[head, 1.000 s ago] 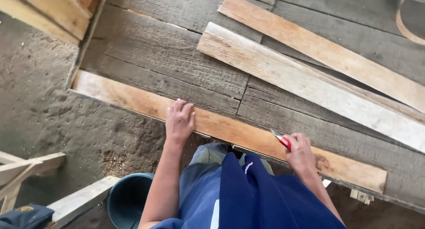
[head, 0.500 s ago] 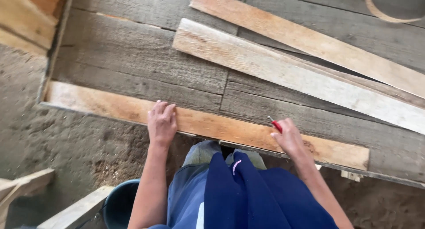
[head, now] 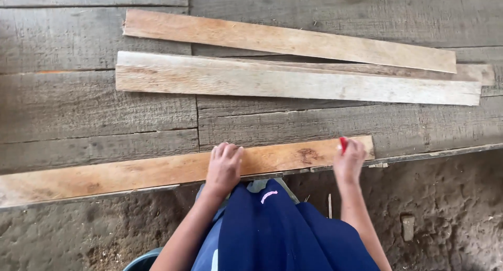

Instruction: The person uses a red utility knife to shave and smooth the edges of several wooden planks on a wooden workbench. They repeatedly run the blade along the plank edges, flip the planks, and adjust their position to continue shaving.

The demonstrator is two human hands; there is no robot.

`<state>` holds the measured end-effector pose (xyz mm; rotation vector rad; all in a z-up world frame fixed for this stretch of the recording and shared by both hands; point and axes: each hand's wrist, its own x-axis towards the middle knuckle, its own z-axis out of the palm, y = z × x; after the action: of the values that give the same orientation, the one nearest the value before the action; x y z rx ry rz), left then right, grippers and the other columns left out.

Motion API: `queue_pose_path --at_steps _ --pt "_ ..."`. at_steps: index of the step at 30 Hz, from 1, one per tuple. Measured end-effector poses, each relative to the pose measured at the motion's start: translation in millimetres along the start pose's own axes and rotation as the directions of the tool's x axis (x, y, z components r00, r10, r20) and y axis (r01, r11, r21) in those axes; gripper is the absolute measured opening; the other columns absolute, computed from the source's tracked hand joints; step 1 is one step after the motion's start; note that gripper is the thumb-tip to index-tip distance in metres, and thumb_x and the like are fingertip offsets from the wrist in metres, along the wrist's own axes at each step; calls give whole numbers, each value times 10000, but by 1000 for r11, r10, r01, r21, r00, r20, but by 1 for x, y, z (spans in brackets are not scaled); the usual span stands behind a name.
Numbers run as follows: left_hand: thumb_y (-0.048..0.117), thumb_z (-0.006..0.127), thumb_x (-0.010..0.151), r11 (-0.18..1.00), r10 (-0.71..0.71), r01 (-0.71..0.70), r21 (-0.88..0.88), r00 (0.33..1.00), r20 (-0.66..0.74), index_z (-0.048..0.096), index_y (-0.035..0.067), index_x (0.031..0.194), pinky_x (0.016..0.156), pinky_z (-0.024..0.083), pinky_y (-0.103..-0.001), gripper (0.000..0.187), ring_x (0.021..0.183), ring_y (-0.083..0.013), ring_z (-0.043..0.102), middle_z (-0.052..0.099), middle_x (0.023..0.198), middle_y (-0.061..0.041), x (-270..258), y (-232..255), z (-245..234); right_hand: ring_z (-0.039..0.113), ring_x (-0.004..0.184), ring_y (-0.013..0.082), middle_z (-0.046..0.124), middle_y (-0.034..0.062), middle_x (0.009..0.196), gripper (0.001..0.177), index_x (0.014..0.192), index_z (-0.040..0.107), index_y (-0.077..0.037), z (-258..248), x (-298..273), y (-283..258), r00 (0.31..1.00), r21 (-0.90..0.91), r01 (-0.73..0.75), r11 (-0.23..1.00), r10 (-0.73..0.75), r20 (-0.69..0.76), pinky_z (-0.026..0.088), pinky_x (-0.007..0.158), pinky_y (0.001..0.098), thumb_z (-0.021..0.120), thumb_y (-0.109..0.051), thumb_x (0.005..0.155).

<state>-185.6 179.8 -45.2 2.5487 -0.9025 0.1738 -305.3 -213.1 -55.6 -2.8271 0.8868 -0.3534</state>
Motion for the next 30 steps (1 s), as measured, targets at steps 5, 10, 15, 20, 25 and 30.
queue_pose_path --at_steps 5,10,15,20,25,30 --pt "322 726 818 989 -86 75 125 993 82 673 207 1195 968 479 -463 398 1138 -303 561 562 1109 -35 10 14 12 561 1144 430 563 137 1261 327 1253 691 -65 9 29 79 954 -58 -264 963 270 129 481 976 483 694 -159 940" --pt "370 746 800 979 -125 107 172 987 99 655 237 1143 961 493 -439 379 1071 -275 590 571 1073 -6 5 18 10 602 1075 457 614 174 1175 298 1215 711 -77 6 32 80 939 -164 -255 953 284 194 496 940 510 683 -192 942" --pt "299 700 831 954 -196 194 227 981 -13 700 214 1147 996 506 -469 327 1106 -263 587 600 1085 -4 7 31 10 561 1152 429 597 180 1234 357 1276 669 -72 -14 34 56 935 -166 -231 959 266 234 550 925 512 663 -125 923" --pt "241 711 841 970 -204 216 116 973 -103 729 173 1003 978 511 -424 177 1064 -267 628 640 1041 -26 41 48 26 567 1219 323 542 38 1375 517 1381 628 -228 -15 81 30 962 -46 -149 988 156 225 591 922 501 666 -91 884" --pt "201 731 831 984 -175 177 7 980 -97 735 136 1055 940 525 -413 234 1043 -298 629 647 1096 -71 86 80 45 683 1078 413 441 101 1547 615 1473 534 -189 -54 166 -40 952 61 67 996 -82 294 615 848 555 743 -199 894" --pt "193 713 854 970 -240 236 -66 968 -70 741 134 1084 900 545 -409 239 1021 -317 645 661 1117 -87 119 105 54 687 1073 480 183 179 1650 997 1632 185 -150 -60 217 -61 753 27 223 974 -190 630 584 919 601 783 -197 835"
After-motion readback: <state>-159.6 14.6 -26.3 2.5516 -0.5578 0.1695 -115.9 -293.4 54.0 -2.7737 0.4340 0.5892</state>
